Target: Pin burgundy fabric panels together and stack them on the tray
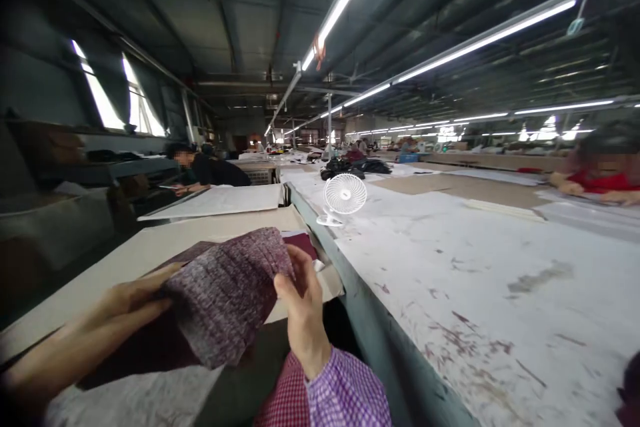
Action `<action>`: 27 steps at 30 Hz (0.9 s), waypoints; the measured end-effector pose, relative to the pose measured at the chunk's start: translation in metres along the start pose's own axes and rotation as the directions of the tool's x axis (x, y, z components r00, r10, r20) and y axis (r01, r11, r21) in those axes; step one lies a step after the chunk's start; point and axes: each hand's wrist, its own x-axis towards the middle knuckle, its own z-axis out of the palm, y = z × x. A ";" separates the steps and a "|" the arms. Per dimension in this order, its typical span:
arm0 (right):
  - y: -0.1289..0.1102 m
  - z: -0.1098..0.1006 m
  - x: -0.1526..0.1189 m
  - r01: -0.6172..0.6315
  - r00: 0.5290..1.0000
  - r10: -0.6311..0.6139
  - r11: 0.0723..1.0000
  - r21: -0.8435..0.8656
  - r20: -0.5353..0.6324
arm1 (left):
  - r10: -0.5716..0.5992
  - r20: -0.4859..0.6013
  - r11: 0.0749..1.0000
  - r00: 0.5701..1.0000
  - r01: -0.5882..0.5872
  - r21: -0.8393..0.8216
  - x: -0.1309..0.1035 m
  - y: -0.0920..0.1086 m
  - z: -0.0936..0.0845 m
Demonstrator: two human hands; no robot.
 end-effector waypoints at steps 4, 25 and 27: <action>-0.042 -0.009 0.030 0.136 0.985 -0.158 0.960 -0.246 -0.072 | 0.104 0.001 0.885 0.995 -0.092 -0.457 0.038 0.060 0.018; -0.199 -0.153 0.178 -0.182 0.862 0.480 -0.006 -0.983 -0.163 | 0.209 0.355 -0.192 0.911 0.394 -0.899 0.075 0.239 0.226; -0.186 -0.189 0.175 -0.260 0.793 0.542 -0.112 -0.959 -0.278 | 0.174 0.358 -0.046 0.918 0.370 -0.928 0.077 0.244 0.252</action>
